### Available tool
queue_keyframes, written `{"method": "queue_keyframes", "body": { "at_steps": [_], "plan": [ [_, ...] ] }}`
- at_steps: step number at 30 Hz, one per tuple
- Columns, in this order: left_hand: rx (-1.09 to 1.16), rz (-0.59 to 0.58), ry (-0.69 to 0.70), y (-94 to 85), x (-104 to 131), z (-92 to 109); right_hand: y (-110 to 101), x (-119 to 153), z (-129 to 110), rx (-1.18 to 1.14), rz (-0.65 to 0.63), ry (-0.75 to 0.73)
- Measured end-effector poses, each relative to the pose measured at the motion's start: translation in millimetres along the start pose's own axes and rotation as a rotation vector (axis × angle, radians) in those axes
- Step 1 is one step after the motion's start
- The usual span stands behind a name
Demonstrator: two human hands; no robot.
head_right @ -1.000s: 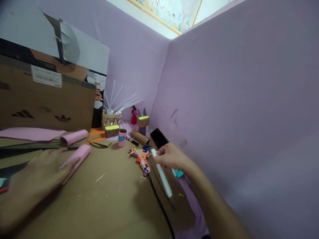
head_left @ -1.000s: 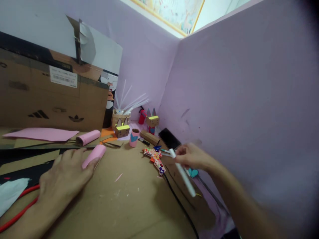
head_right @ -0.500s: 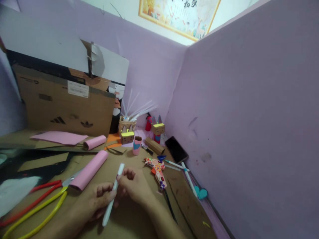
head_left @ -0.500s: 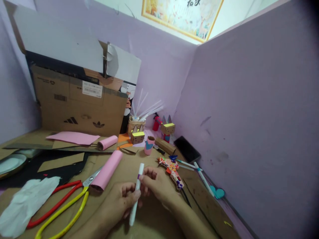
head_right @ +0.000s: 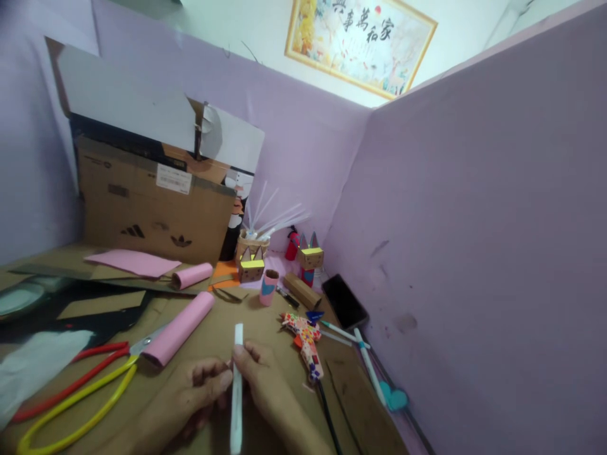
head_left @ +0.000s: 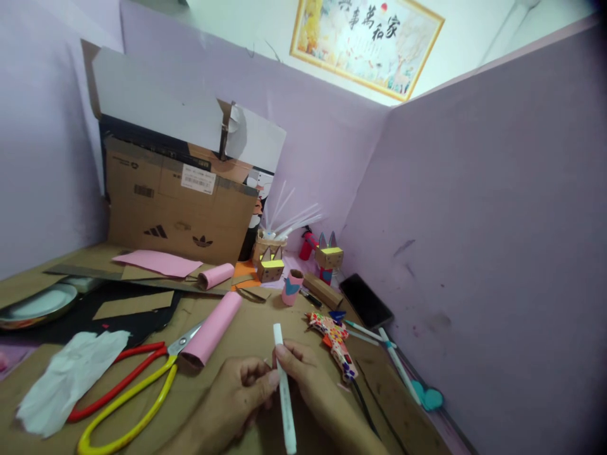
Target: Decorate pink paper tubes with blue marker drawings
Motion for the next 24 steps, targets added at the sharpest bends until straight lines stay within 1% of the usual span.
{"method": "queue_keyframes", "body": {
  "at_steps": [2, 4, 5, 6, 8, 9, 10, 11, 12, 13, 14, 16, 18, 20, 22, 24],
  "plan": [
    [-0.025, -0.017, 0.036, 1.1, 1, 4, 0, 0, 0, 0.071, 0.010, 0.030],
    [-0.068, -0.002, 0.048, -0.9, 5, 9, -9, 5, -12, 0.252, 0.063, 0.015],
    [-0.095, 0.032, 0.053, -5.1, 7, 12, -17, 10, -23, 0.386, 0.108, -0.008],
    [-0.123, 0.094, 0.063, -12.2, 10, 15, -28, 19, -36, 0.540, 0.156, -0.029],
    [-0.194, 0.181, 0.051, -25.0, 13, 19, -55, 43, -56, 0.807, 0.245, -0.007],
    [-0.220, 0.225, 0.049, -31.6, 14, 21, -75, 61, -64, 0.920, 0.336, 0.041],
    [-0.234, 0.231, 0.039, -34.9, 13, 20, -99, 82, -68, 1.037, 0.466, 0.147],
    [-0.243, 0.240, 0.030, -37.7, 13, 20, -121, 104, -69, 1.174, 0.570, 0.296],
    [-0.249, 0.243, 0.018, -39.1, 12, 18, -141, 124, -66, 1.294, 0.633, 0.465],
    [-0.251, 0.242, 0.005, -39.3, 11, 17, -156, 141, -63, 1.336, 0.666, 0.535],
    [-0.250, 0.241, -0.007, -38.8, 10, 15, -168, 154, -59, 1.356, 0.682, 0.573],
    [-0.242, 0.251, -0.021, -37.5, 9, 12, -184, 170, -50, 1.376, 0.699, 0.619],
    [-0.235, 0.258, -0.007, -35.7, 9, 11, -190, 171, -46, 1.368, 0.704, 0.613],
    [-0.237, 0.258, 0.009, -34.3, 8, 11, -192, 158, -51, 1.329, 0.713, 0.553],
    [-0.245, 0.254, 0.007, -33.8, 9, 11, -195, 131, -68, 1.262, 0.730, 0.449],
    [-0.252, 0.271, 0.000, -35.0, 11, 10, -203, 95, -90, 1.171, 0.751, 0.338]
  ]
}}
Point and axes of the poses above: each hand's wrist, its own x-axis away from the middle knuckle, its own y-axis out of the palm, z = x × y, the point moved 9 cm from there along -x, towards the middle knuckle, and after that the axes turned 12 degrees about -z, right-handed, at the moved point
